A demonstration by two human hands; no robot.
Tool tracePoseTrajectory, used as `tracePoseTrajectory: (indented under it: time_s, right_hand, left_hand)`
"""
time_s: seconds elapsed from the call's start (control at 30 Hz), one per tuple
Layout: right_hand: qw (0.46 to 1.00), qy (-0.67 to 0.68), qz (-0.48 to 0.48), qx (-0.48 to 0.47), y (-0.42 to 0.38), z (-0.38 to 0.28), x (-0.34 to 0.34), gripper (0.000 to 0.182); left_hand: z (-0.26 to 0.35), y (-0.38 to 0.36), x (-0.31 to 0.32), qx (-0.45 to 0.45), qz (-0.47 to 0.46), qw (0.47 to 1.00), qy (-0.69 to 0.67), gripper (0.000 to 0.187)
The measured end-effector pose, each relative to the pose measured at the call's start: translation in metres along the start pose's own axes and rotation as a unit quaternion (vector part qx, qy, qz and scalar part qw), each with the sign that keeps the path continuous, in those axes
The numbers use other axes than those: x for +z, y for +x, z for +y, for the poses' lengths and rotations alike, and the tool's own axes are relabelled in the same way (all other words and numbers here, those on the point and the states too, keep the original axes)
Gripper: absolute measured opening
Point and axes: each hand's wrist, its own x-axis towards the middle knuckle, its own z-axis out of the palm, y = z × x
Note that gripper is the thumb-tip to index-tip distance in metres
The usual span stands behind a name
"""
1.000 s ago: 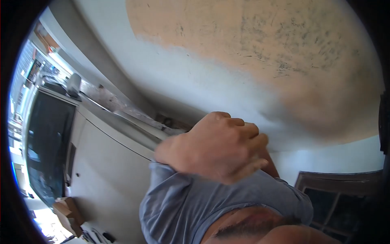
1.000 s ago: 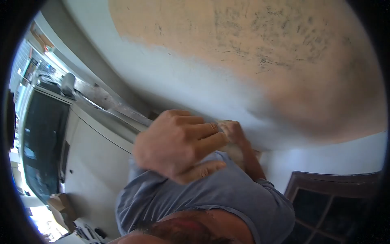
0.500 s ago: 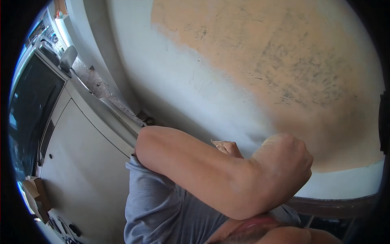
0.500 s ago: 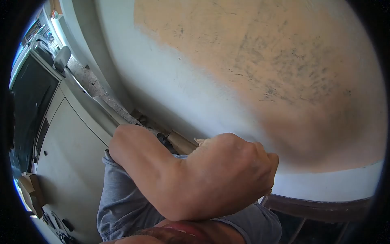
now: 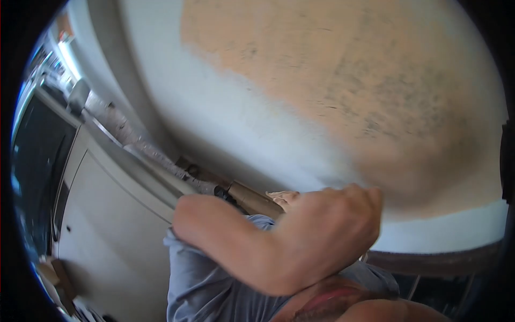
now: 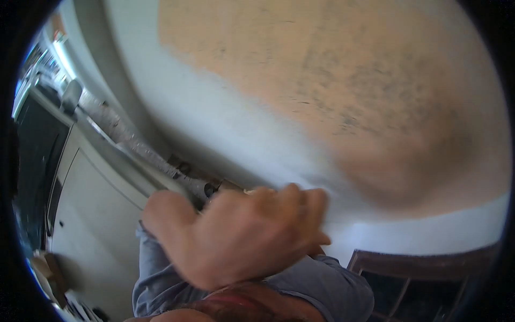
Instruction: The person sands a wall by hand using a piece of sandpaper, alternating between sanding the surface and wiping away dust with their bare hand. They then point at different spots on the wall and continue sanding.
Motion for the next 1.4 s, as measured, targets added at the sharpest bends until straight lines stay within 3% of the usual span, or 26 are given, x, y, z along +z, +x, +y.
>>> tracePoseTrajectory:
  time_s: [0.03, 0.07, 0.13, 0.17, 0.2, 0.23, 0.27, 0.3, 0.37, 0.47, 0.57, 0.7, 0.77, 0.8, 0.83, 0.87, 0.9, 1.03, 1.07, 1.13, 1.17, 1.23, 1.27, 1.3, 1.33, 1.4]
  right_hand:
    - [1.000, 0.009, -0.019, -0.006, 0.002, -0.003, 0.009, 0.030]
    - [0.999, 0.014, -0.036, -0.004, -0.003, -0.003, 0.013, 0.031]
    - [0.998, 0.015, -0.056, 0.014, -0.029, -0.001, 0.009, 0.031]
    - [0.998, 0.015, -0.062, 0.020, -0.039, 0.000, 0.003, 0.031]
    - [0.997, 0.017, -0.066, 0.023, -0.046, 0.000, -0.001, 0.032]
    - [0.997, 0.022, -0.069, 0.024, -0.051, -0.002, -0.002, 0.032]
    - [0.997, 0.024, -0.071, 0.022, -0.055, 0.000, -0.001, 0.032]
    - [0.997, 0.016, -0.064, 0.032, -0.058, 0.004, -0.002, 0.032]
    - [0.997, 0.006, -0.061, 0.035, -0.061, 0.011, -0.003, 0.032]
    - [0.995, -0.027, -0.065, 0.067, -0.070, 0.012, -0.004, 0.030]
    - [0.993, -0.011, -0.057, 0.099, -0.075, 0.011, -0.003, 0.029]
    - [0.997, -0.013, -0.036, 0.072, -0.074, 0.016, -0.005, 0.029]
    - [0.997, -0.010, -0.033, 0.072, -0.073, 0.010, -0.009, 0.029]
    - [0.994, -0.027, -0.044, 0.095, -0.072, 0.004, -0.012, 0.029]
    - [0.991, -0.043, -0.056, 0.116, -0.072, 0.001, -0.014, 0.029]
    - [0.991, -0.042, -0.056, 0.116, -0.074, 0.005, -0.014, 0.029]
    - [0.993, -0.034, -0.048, 0.102, -0.076, 0.012, -0.012, 0.029]
    - [0.996, -0.034, -0.037, 0.070, -0.081, 0.032, -0.008, 0.028]
    - [0.996, -0.035, -0.038, 0.070, -0.082, 0.030, -0.010, 0.028]
    - [0.997, -0.043, -0.011, 0.063, -0.081, 0.024, -0.011, 0.026]
    - [0.997, -0.043, -0.010, 0.063, -0.081, 0.025, -0.012, 0.026]
    - [0.989, -0.090, -0.015, 0.112, -0.082, 0.029, -0.017, 0.027]
    - [0.990, -0.088, -0.013, 0.112, -0.083, 0.038, -0.016, 0.027]
    - [0.990, -0.076, -0.007, 0.116, -0.086, 0.052, -0.012, 0.029]
    - [0.991, -0.063, -0.002, 0.121, -0.087, 0.054, -0.010, 0.032]
    - [0.996, -0.043, 0.028, 0.074, -0.088, 0.059, -0.003, 0.035]
  left_hand:
    - [0.000, 0.006, 0.005, 0.019, -0.066, 0.997, 0.021, 0.021]
    - [-0.004, 0.013, 0.005, 0.041, -0.132, 0.990, 0.033, 0.040]
    - [-0.042, 0.037, -0.007, 0.024, -0.181, 0.979, -0.090, 0.044]
    - [-0.079, 0.048, 0.014, 0.067, -0.097, 0.948, -0.296, 0.054]
    - [-0.117, 0.053, 0.047, 0.108, -0.009, 0.870, -0.481, 0.066]
    - [-0.140, 0.055, 0.066, 0.137, -0.001, 0.638, -0.758, 0.074]
    - [-0.153, 0.054, 0.083, 0.148, 0.008, 0.323, -0.935, 0.084]
    - [-0.155, 0.050, 0.100, 0.148, 0.011, 0.326, -0.934, 0.084]
    - [-0.157, 0.043, 0.123, 0.178, 0.183, 0.149, -0.955, 0.087]
    - [-0.156, 0.034, 0.139, 0.145, 0.179, 0.181, -0.956, 0.084]
    - [-0.156, 0.031, 0.143, 0.153, 0.186, 0.148, -0.959, 0.083]
    - [-0.161, 0.034, 0.155, 0.151, 0.194, 0.169, -0.954, 0.082]
    - [-0.169, 0.037, 0.174, -0.003, 0.277, 0.379, -0.883, 0.086]
    - [-0.174, 0.041, 0.190, -0.004, 0.275, 0.379, -0.884, 0.086]
    - [-0.177, 0.046, 0.209, -0.116, 0.332, 0.600, -0.719, 0.089]
    - [-0.175, 0.052, 0.218, -0.218, 0.359, 0.766, -0.487, 0.093]
    - [-0.170, 0.055, 0.228, -0.218, 0.360, 0.766, -0.485, 0.093]
    - [-0.115, 0.051, 0.239, -0.118, 0.098, 0.947, -0.283, 0.093]
    - [-0.107, 0.044, 0.229, -0.075, -0.049, 0.948, -0.307, 0.084]
    - [-0.122, 0.040, 0.236, 0.099, -0.291, 0.860, -0.407, 0.073]
    - [-0.132, 0.035, 0.233, 0.100, -0.291, 0.860, -0.407, 0.073]
    - [-0.154, 0.024, 0.226, 0.051, -0.224, 0.678, -0.699, 0.065]
    - [-0.155, 0.024, 0.222, -0.008, -0.077, 0.623, -0.778, 0.066]
    - [-0.160, 0.024, 0.215, -0.011, 0.049, 0.531, -0.846, 0.068]
    - [-0.164, 0.026, 0.203, -0.043, 0.128, 0.481, -0.866, 0.070]
    - [-0.173, 0.026, 0.199, -0.162, 0.265, 0.503, -0.807, 0.070]
